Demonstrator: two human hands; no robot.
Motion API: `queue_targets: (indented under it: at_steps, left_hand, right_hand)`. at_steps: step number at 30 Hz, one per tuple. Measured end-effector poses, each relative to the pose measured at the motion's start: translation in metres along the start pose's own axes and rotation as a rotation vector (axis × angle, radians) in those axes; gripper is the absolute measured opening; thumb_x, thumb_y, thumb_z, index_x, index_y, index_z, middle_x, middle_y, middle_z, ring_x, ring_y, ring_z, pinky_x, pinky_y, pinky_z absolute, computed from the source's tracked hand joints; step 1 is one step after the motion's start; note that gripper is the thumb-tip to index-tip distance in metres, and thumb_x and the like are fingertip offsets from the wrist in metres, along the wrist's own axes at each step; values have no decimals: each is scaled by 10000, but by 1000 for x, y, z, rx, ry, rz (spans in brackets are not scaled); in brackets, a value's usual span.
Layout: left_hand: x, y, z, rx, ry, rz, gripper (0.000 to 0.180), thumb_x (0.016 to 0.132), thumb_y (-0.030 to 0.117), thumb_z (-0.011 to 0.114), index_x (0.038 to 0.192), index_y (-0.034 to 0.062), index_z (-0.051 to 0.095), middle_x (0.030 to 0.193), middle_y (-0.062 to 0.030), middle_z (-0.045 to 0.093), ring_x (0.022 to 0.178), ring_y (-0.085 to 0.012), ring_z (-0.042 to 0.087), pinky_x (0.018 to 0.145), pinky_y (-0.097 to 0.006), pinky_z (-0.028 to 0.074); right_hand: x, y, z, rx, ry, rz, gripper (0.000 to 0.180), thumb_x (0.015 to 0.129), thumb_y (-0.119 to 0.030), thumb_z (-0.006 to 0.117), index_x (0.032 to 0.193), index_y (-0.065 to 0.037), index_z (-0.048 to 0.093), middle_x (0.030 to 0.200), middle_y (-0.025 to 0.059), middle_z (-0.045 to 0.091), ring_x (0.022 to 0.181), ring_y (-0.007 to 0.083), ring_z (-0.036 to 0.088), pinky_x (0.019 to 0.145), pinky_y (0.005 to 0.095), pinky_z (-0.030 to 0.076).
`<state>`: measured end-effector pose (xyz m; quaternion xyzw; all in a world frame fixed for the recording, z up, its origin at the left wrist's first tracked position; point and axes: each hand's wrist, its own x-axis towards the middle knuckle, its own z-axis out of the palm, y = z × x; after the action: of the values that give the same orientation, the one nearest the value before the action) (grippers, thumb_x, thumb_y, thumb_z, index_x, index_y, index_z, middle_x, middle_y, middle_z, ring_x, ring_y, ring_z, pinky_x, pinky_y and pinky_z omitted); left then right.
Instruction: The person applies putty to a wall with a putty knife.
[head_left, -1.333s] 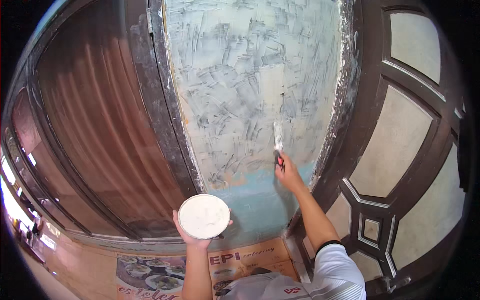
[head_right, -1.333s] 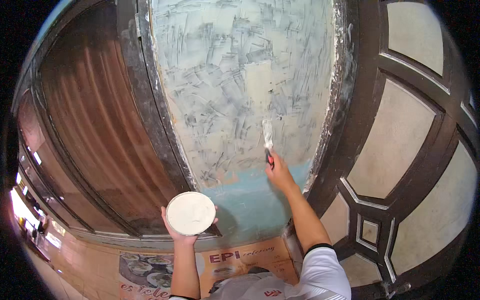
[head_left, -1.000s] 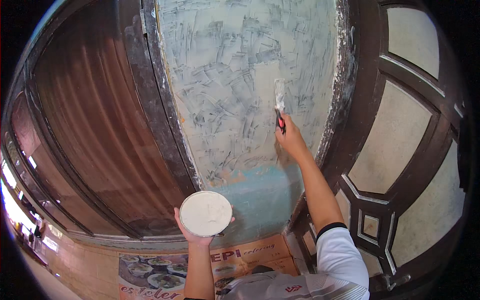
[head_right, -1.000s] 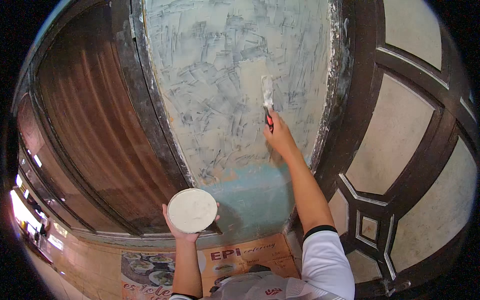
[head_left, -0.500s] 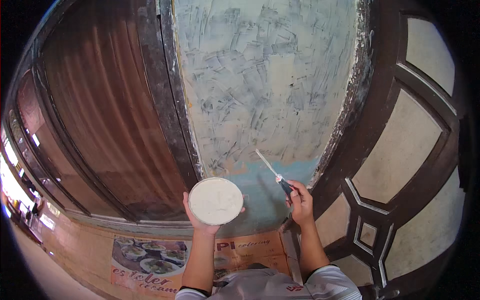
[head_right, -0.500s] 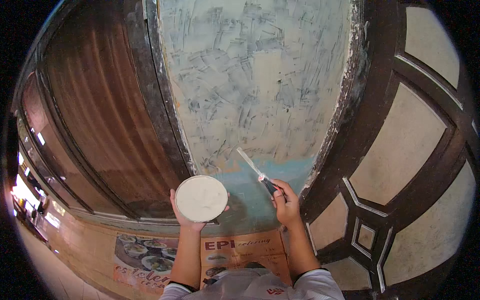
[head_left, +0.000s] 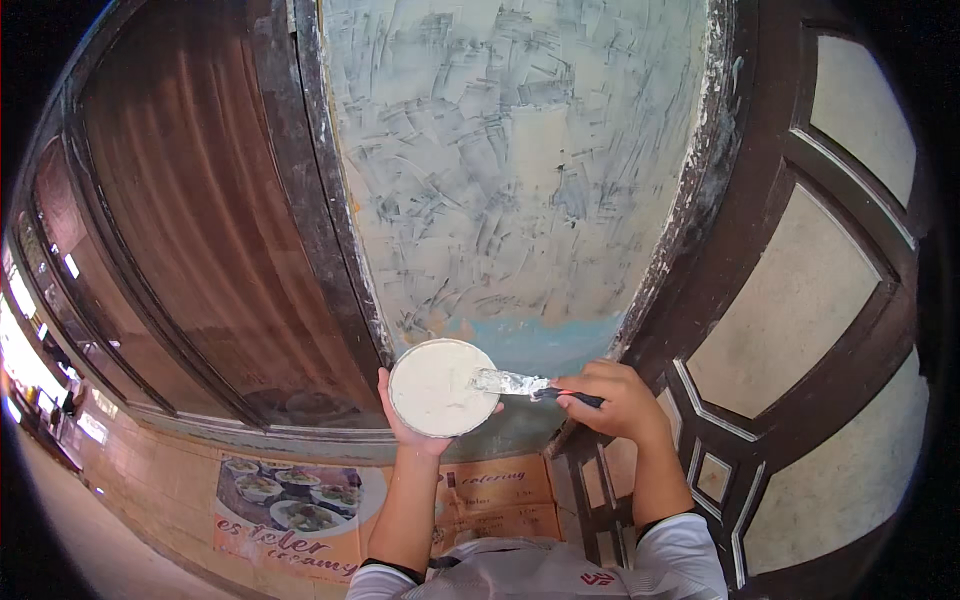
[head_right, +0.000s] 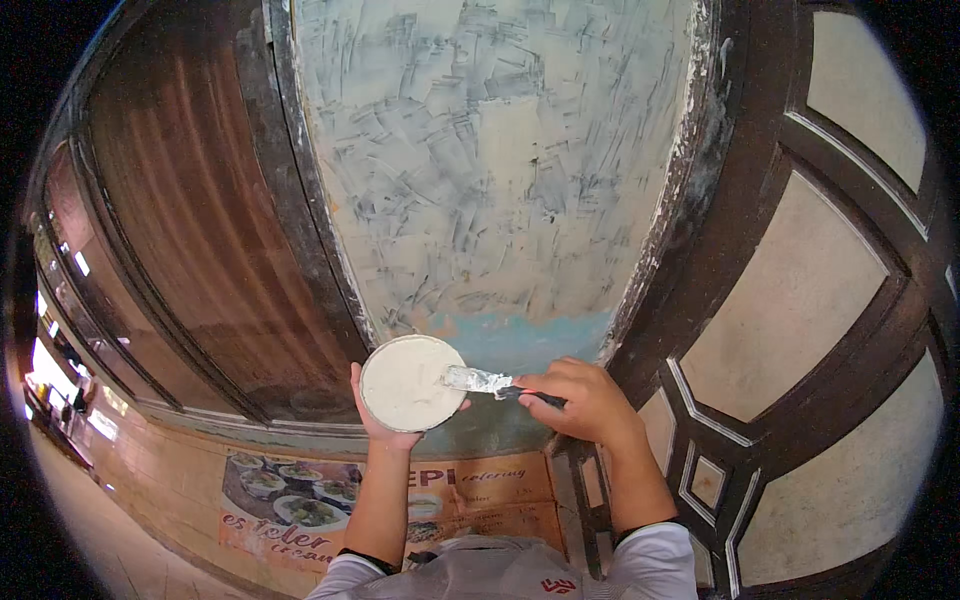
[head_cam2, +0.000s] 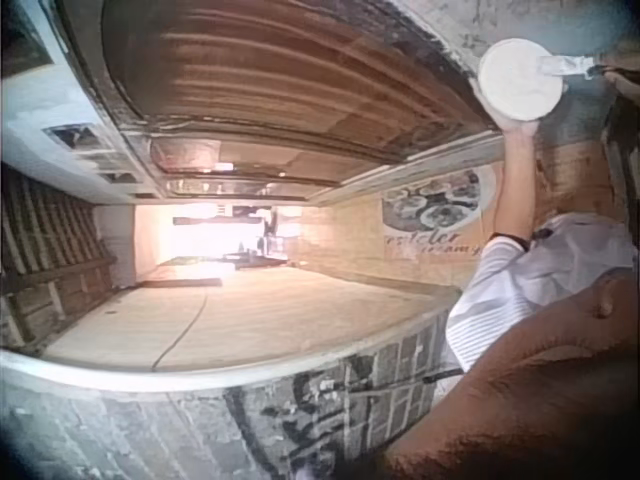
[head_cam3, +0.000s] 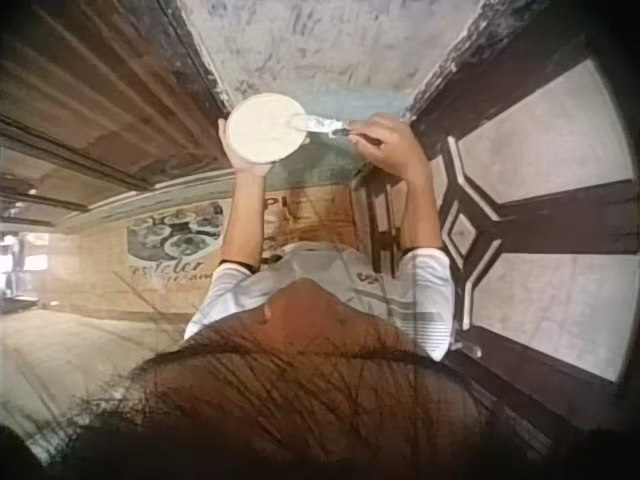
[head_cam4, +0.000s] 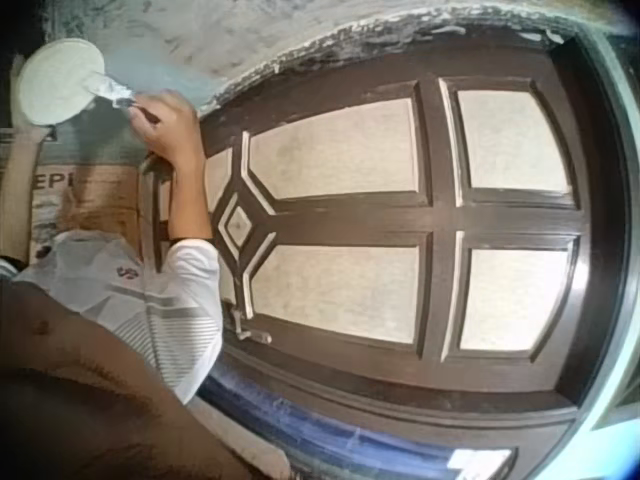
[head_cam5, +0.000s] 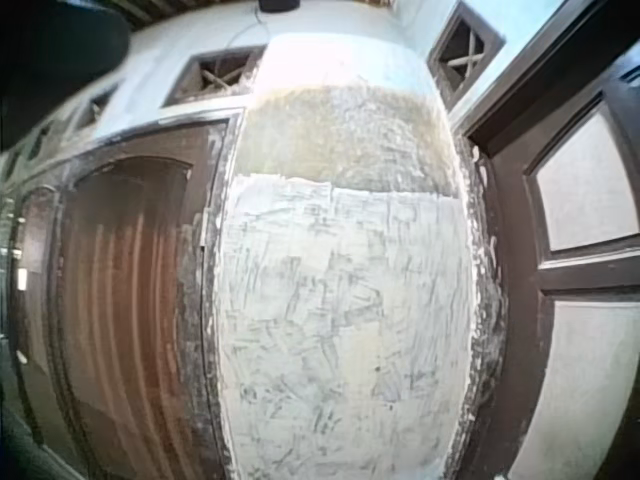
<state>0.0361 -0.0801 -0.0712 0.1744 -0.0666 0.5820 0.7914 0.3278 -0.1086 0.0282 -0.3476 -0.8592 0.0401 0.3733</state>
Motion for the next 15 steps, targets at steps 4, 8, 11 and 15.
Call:
queue_targets:
  at_steps: [4, 8, 11, 15]
  left_hand:
    - [-4, -14, 4, -87, 33, -4, 1032, 898, 837, 425, 1615, 100, 326, 1641, -263, 328, 1443, -590, 352, 1033, -902, 274]
    - [-7, -31, 12, -176, 63, -18, 1042, 894, 842, 424, 1620, 101, 322, 1643, -272, 323, 1443, -593, 353, 1023, -900, 290]
    - [-5, -42, 8, -97, 49, -9, 1049, 890, 844, 429, 1620, 99, 322, 1640, -274, 328, 1439, -592, 361, 1020, -900, 293]
    - [-6, -53, 8, -15, -28, -35, 1076, 872, 856, 445, 1613, 85, 324, 1617, -295, 349, 1398, -652, 366, 1040, -872, 313]
  right_hand:
    - [-2, 2, -17, -2, -65, -4, 225, 813, -126, 820, 1034, -88, 819, 739, 81, 654, 667, 253, 614, 630, 368, 499]
    - [-5, 5, -38, 68, -37, 15, 190, 836, -167, 800, 1012, -101, 827, 728, 86, 664, 670, 275, 631, 633, 383, 513]
    - [-8, 14, -53, 14, -93, -36, 196, 829, -156, 802, 1016, -102, 826, 743, 87, 673, 684, 278, 642, 634, 377, 519]
    - [-21, 25, -51, 329, 87, 125, 202, 908, -174, 769, 1064, -51, 800, 763, 113, 700, 626, 209, 640, 615, 335, 499]
